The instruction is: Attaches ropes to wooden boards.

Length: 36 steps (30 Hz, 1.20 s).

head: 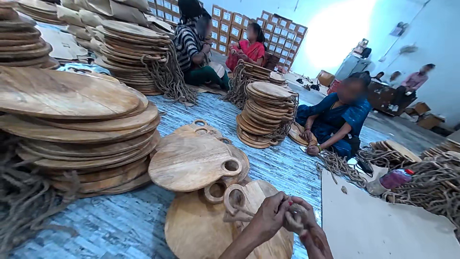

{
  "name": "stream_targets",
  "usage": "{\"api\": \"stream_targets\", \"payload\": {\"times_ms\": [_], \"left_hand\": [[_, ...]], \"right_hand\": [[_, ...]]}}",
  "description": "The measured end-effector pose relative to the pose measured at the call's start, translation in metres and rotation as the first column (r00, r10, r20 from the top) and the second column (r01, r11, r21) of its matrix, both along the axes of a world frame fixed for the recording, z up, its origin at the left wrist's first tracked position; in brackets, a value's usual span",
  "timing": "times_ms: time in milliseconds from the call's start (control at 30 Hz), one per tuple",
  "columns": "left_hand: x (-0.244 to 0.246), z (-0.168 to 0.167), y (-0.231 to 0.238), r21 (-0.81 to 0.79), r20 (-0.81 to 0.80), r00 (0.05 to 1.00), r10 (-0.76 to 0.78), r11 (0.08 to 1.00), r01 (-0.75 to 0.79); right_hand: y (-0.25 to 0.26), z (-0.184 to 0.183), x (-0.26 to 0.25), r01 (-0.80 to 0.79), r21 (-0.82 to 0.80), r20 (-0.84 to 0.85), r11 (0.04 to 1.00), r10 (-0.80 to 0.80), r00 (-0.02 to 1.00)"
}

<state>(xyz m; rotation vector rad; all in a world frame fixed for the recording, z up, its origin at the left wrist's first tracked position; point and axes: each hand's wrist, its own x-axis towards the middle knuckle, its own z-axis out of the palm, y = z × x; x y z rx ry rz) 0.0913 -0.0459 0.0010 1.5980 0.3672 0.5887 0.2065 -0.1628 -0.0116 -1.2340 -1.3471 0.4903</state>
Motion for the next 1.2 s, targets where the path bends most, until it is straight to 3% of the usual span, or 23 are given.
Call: {"api": "stream_targets", "payload": {"times_ms": [67,133,300,433,633,733,800,900,967,1033,1100,1200], "left_hand": [[0.0,-0.002,0.001,0.012,-0.027,0.999,0.04,0.999,-0.04],[0.0,-0.002,0.002,0.04,-0.017,1.0,0.022,0.999,-0.021],[0.001,0.004,-0.002,-0.029,0.085,0.992,-0.092,0.995,0.095],[0.001,0.007,-0.003,0.019,0.043,0.997,-0.07,0.997,0.069],[0.004,0.004,-0.009,0.069,0.021,0.998,-0.055,0.996,0.053],[0.007,0.002,-0.011,0.033,-0.001,0.993,-0.121,0.992,0.121],[0.01,-0.004,-0.008,0.026,-0.036,0.989,-0.145,0.989,0.146],[0.003,-0.025,0.014,0.163,-0.259,0.966,-0.011,0.985,0.055],[-0.008,-0.048,0.037,0.278,-0.5,0.852,0.154,0.961,-0.011],[-0.021,-0.068,0.056,0.337,-0.651,0.707,0.277,0.94,-0.057],[-0.031,-0.081,0.061,0.4,-0.649,0.657,0.384,0.907,-0.135],[-0.03,-0.093,0.05,0.439,-0.417,0.663,0.622,0.776,-0.452]], "right_hand": [[-0.003,0.007,-0.002,0.129,-0.094,0.223,0.987,-0.105,0.969],[-0.007,0.008,0.0,0.158,-0.067,0.295,0.985,-0.132,0.946],[-0.008,-0.006,0.008,-0.108,0.189,-0.063,0.976,0.122,0.991],[0.005,-0.019,0.001,-0.102,0.313,-0.303,0.944,0.201,0.931],[0.008,-0.025,0.002,0.068,0.21,-0.194,0.975,-0.027,0.981],[0.009,-0.029,-0.002,0.245,0.183,-0.348,0.952,-0.17,0.922],[0.011,-0.036,-0.002,0.377,0.139,-0.496,0.916,-0.265,0.827],[0.019,-0.052,0.012,0.585,-0.09,-0.686,0.806,-0.476,0.55],[0.019,-0.077,0.035,0.659,-0.225,-0.7,0.718,-0.589,0.403],[0.014,-0.106,0.057,0.684,-0.312,-0.664,0.659,-0.666,0.339],[0.01,-0.131,0.073,0.677,-0.384,-0.604,0.628,-0.725,0.33],[0.011,-0.164,0.087,0.643,-0.483,-0.493,0.594,-0.792,0.361]]}}
